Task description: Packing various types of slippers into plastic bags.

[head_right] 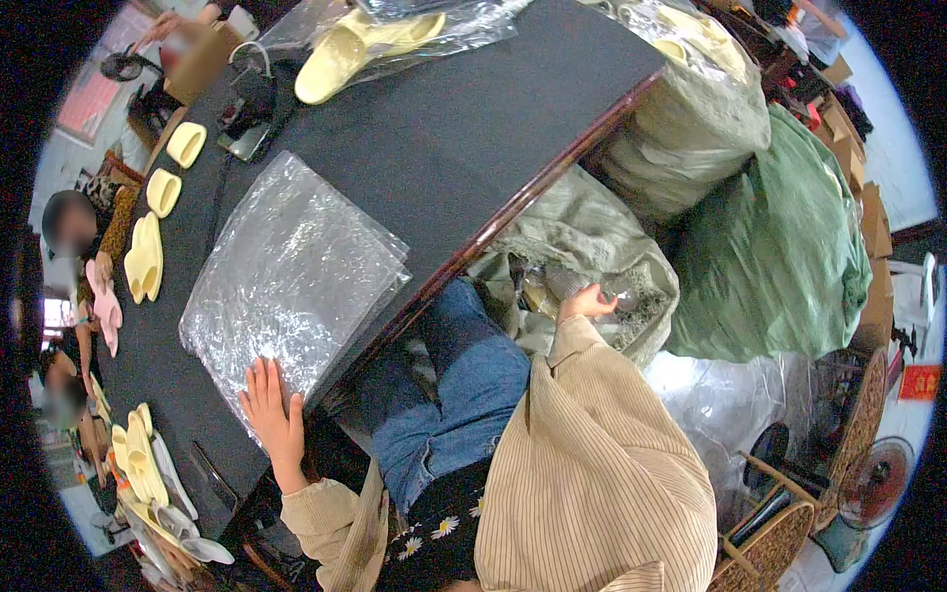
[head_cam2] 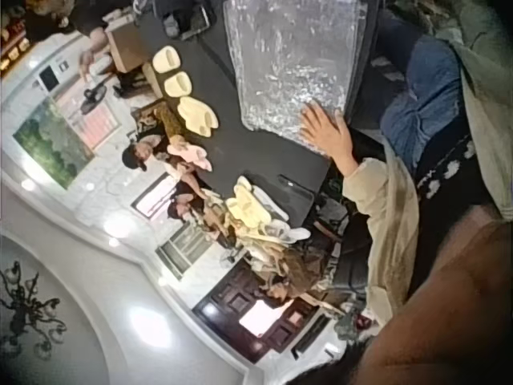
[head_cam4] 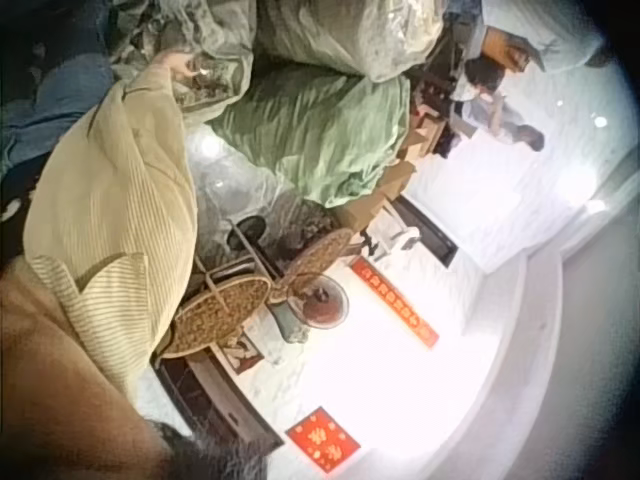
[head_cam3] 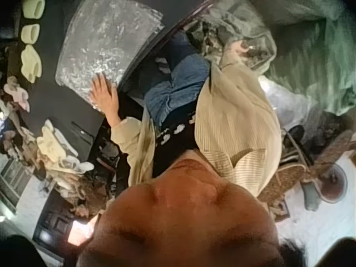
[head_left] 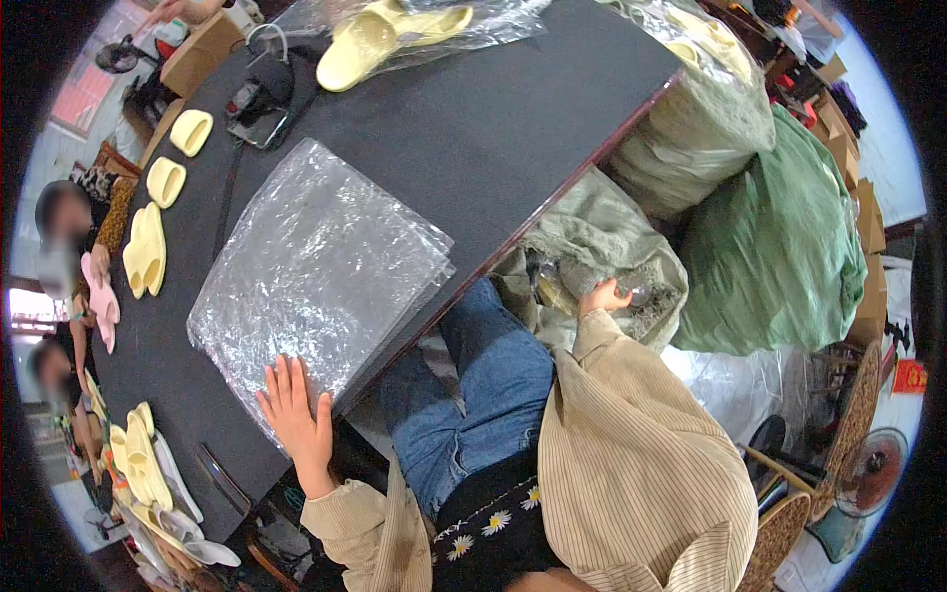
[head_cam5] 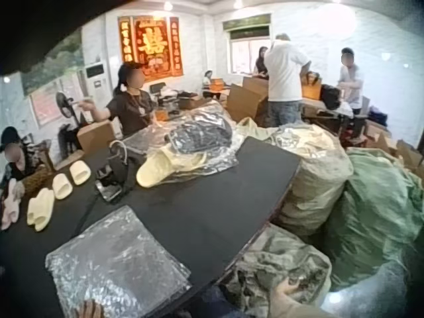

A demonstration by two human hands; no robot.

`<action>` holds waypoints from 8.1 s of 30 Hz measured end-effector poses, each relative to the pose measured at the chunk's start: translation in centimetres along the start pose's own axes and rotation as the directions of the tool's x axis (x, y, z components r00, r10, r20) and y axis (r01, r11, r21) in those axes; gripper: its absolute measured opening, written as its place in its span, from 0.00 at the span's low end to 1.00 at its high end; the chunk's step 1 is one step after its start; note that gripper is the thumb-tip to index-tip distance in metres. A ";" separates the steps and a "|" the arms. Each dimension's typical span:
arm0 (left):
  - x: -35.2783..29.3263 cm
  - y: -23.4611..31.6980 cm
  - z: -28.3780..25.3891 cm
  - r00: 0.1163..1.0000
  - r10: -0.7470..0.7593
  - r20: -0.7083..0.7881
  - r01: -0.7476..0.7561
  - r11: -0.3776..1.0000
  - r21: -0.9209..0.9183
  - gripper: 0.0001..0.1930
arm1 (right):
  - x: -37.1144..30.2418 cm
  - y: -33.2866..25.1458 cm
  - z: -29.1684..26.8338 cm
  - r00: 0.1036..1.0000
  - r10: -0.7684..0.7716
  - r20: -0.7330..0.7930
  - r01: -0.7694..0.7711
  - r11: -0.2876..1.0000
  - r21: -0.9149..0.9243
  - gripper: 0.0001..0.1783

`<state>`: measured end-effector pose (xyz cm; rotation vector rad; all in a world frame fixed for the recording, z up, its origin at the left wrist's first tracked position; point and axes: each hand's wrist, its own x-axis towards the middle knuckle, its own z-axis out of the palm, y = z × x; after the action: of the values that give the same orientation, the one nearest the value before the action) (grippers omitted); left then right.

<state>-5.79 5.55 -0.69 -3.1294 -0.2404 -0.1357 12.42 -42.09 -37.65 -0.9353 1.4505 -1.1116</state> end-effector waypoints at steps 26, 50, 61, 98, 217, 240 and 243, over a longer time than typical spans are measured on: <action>0.8 0.4 -1.4 0.998 -0.021 0.066 0.024 0.999 -0.037 0.32 | 5.2 -1.2 16.1 -0.699 0.351 0.623 -0.127 0.796 -0.592 0.21; -0.7 0.0 -0.2 0.992 -0.018 -0.123 0.004 0.994 -0.111 0.32 | -1.0 0.5 8.4 0.077 -0.057 0.995 0.524 0.852 0.009 0.13; -1.1 -0.3 0.4 0.993 -0.012 -0.120 -0.006 0.990 -0.144 0.32 | -6.5 -0.9 8.2 -0.307 0.360 0.881 0.299 0.915 -0.270 0.10; -0.8 -0.5 0.4 0.982 -0.004 -0.188 -0.032 0.982 -0.186 0.31 | -34.2 -48.8 -4.9 -0.791 -0.221 0.571 -0.305 0.951 -0.054 0.43; -3.5 -30.5 -12.0 0.967 -0.244 0.075 0.254 0.896 -0.363 0.11 | -33.8 -29.9 -0.8 -0.932 0.024 0.361 0.362 0.006 0.932 0.35; 2.6 1.2 -6.9 0.967 0.222 -0.126 -0.240 0.960 -0.143 0.29 | -33.5 -30.6 -1.5 -0.892 -0.039 0.451 0.449 0.050 0.892 0.33; 2.4 1.9 -3.3 0.979 0.176 -0.104 -0.187 0.976 -0.110 0.34 | -31.6 -29.8 -1.3 -0.858 -0.030 0.512 0.512 0.011 0.859 0.34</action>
<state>-3.42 4.00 2.84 -3.2307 0.0576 -0.3061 15.90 -19.78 -0.48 -2.6031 -1.2093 -0.2095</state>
